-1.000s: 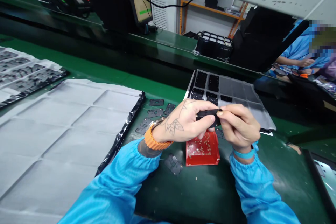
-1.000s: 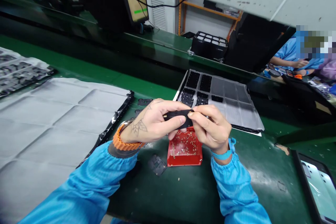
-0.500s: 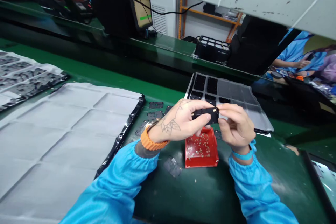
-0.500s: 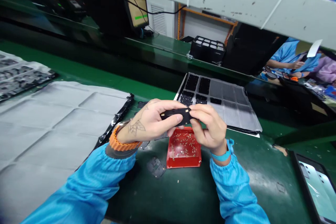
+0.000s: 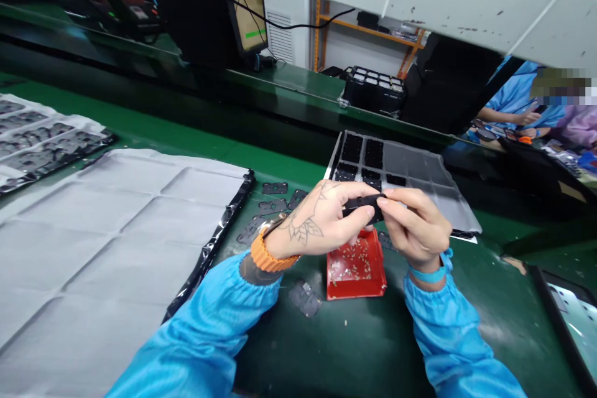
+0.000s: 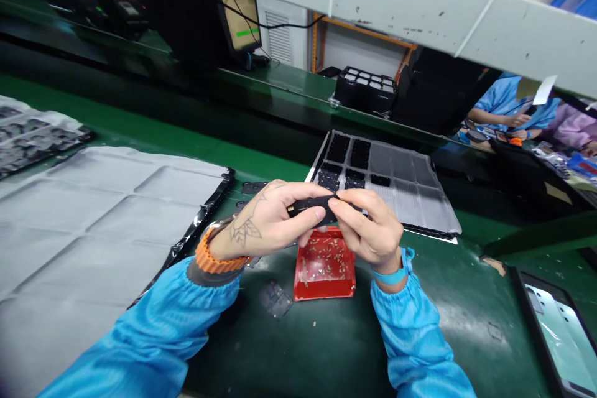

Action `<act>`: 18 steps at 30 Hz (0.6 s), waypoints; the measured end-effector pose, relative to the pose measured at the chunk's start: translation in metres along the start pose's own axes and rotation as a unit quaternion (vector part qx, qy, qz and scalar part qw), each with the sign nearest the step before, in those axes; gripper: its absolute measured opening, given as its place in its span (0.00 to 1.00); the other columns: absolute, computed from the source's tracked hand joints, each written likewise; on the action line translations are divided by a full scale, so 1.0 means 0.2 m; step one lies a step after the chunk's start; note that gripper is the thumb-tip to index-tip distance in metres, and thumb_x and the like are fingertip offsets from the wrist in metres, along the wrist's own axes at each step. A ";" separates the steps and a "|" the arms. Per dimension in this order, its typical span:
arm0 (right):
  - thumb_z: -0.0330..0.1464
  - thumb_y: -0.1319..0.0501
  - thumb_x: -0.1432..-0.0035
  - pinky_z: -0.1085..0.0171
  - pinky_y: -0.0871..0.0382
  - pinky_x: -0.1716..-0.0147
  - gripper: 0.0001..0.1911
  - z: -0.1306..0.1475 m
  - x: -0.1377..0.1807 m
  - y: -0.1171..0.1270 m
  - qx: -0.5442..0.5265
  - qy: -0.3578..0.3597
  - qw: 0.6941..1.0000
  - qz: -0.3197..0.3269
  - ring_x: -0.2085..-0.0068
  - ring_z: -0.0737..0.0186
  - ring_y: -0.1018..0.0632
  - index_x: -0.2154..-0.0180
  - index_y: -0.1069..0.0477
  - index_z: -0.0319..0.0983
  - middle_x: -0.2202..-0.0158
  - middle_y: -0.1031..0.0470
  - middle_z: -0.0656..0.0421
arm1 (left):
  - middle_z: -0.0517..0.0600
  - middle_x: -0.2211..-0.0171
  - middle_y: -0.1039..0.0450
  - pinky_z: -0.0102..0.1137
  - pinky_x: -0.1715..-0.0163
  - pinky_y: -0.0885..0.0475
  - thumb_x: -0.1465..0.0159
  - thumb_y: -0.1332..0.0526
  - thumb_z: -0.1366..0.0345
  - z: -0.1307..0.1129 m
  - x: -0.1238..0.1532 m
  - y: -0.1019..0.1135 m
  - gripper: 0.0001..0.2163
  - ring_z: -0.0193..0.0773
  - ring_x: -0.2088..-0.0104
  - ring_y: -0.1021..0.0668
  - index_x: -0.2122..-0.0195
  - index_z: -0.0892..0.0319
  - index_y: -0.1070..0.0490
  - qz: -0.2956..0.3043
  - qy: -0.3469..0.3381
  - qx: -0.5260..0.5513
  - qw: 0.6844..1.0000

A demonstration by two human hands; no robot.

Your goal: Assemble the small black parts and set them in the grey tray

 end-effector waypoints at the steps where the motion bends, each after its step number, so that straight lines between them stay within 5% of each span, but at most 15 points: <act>1: 0.22 0.36 0.37 0.57 0.19 0.62 0.19 0.00 0.00 0.00 -0.001 0.000 1.000 -0.001 0.58 0.54 0.17 0.48 0.21 0.46 0.57 0.18 0.55 | 0.40 0.83 0.29 0.23 0.77 0.32 0.35 0.42 0.72 0.00 0.00 0.00 0.11 0.28 0.84 0.27 0.56 0.66 0.22 0.002 0.002 0.004 1.000; 18: 0.21 0.37 0.38 0.57 0.22 0.62 0.13 -0.01 -0.03 -0.02 -0.072 -0.032 0.997 -0.011 0.59 0.56 0.18 0.56 0.24 0.43 0.58 0.20 0.54 | 0.40 0.83 0.30 0.25 0.76 0.31 0.34 0.42 0.71 0.00 0.00 0.00 0.09 0.30 0.81 0.25 0.56 0.63 0.24 0.001 0.000 -0.001 1.000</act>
Point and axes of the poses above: each hand's wrist, its own x-axis away from the middle knuckle, its own y-axis out of the back of the hand, z = x × y, the point moved 4 cm from there along -x, towards the middle knuckle
